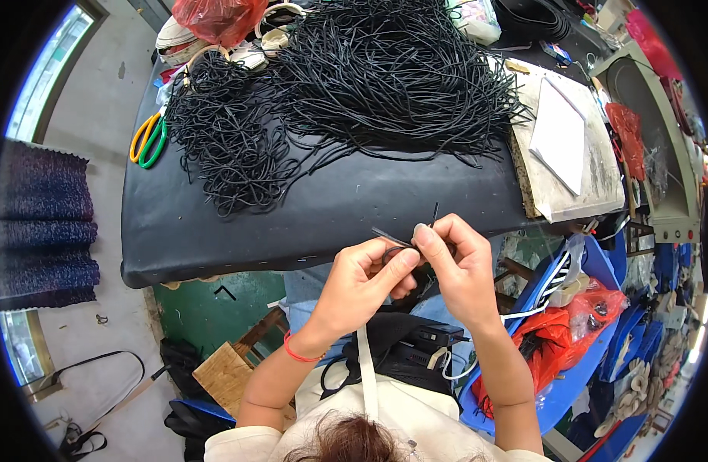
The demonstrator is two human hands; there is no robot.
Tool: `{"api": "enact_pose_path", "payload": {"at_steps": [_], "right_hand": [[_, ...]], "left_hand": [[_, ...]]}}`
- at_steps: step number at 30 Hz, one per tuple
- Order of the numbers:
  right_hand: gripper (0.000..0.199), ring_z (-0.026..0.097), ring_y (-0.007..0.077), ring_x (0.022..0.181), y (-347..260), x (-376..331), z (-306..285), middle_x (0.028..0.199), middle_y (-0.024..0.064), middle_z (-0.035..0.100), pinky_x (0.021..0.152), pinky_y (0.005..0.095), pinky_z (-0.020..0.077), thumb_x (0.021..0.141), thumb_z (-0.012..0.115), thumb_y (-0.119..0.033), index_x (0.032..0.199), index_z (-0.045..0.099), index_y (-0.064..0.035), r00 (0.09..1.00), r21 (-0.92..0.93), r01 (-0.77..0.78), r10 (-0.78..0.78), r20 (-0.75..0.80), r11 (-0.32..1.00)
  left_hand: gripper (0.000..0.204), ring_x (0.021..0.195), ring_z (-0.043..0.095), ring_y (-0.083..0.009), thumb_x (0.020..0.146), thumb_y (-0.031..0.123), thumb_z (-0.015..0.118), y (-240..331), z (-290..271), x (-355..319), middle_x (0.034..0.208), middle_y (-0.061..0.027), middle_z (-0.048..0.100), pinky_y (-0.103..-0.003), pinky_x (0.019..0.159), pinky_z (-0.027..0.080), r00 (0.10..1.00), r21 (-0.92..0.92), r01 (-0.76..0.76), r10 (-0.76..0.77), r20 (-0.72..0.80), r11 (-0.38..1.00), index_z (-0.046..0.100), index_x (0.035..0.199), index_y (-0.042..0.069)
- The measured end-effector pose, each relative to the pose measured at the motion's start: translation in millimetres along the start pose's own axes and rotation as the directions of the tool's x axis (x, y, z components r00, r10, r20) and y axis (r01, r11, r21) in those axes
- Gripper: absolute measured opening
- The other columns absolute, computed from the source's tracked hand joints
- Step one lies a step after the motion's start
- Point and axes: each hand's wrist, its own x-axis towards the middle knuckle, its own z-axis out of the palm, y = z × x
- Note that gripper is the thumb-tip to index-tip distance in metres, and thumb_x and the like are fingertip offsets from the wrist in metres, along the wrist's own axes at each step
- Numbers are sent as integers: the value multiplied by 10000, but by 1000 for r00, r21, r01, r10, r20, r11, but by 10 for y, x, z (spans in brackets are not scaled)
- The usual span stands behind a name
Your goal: The person repeatedly picks up short black cords from a pile on a table and ties them into small loops by hand. The person handles the cords one at a time, forming a loop and securing it before placing the finished item back onto the pile.
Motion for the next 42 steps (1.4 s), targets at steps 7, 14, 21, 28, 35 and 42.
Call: {"api": "enact_pose_path", "payload": {"at_steps": [7,14,21,28,35,42], "right_hand": [[247,404,9,586,41,28,16,621,-34,491,532,187,378,873,592,-162,680,518,-27,999,26,-6,7,-37,1000],[308,517,58,682,65,89,-105,834,25,587,582,191,410,917,509,-308,922,584,-9,965,287,-261,242,100,922],[155,516,72,615,83,62,-46,759,31,596,579,203,403,839,627,-154,897,608,-12,967,157,-221,196,163,962],[127,512,240,773,283,1002,67,804,67,535,667,333,416,743,641,-53,868,621,-47,717,-697,548,-689,105,464],[99,506,185,779,266,1148,165,823,7,537,712,318,351,737,639,-88,823,589,-83,621,-780,576,-752,221,246],[65,520,180,819,346,1281,245,862,10,563,781,352,336,762,609,-114,818,583,-91,673,-859,507,-656,342,72]], "left_hand": [[156,629,534,-34,901,123,536,-33,41,-55,706,-7,580,-174,569,445,979,331,-195,201,15,923,601,954,-8],[197,624,519,-31,913,173,524,20,-165,12,693,2,567,-164,574,436,997,126,-71,74,-22,989,594,935,-9],[162,649,520,-51,893,126,543,52,-245,3,715,-14,574,-193,590,444,953,352,-203,266,-143,914,612,892,-21],[266,895,485,-239,769,216,683,564,-1200,103,910,-89,551,-343,800,382,490,894,258,748,-448,367,593,944,38],[313,1108,455,-287,758,120,669,495,-824,184,1117,-104,531,-397,935,336,373,999,-20,928,-17,27,591,1055,57],[231,1135,473,-317,783,29,608,380,-455,432,1092,-108,583,-396,935,386,509,948,-313,852,122,51,633,1012,50]]}}
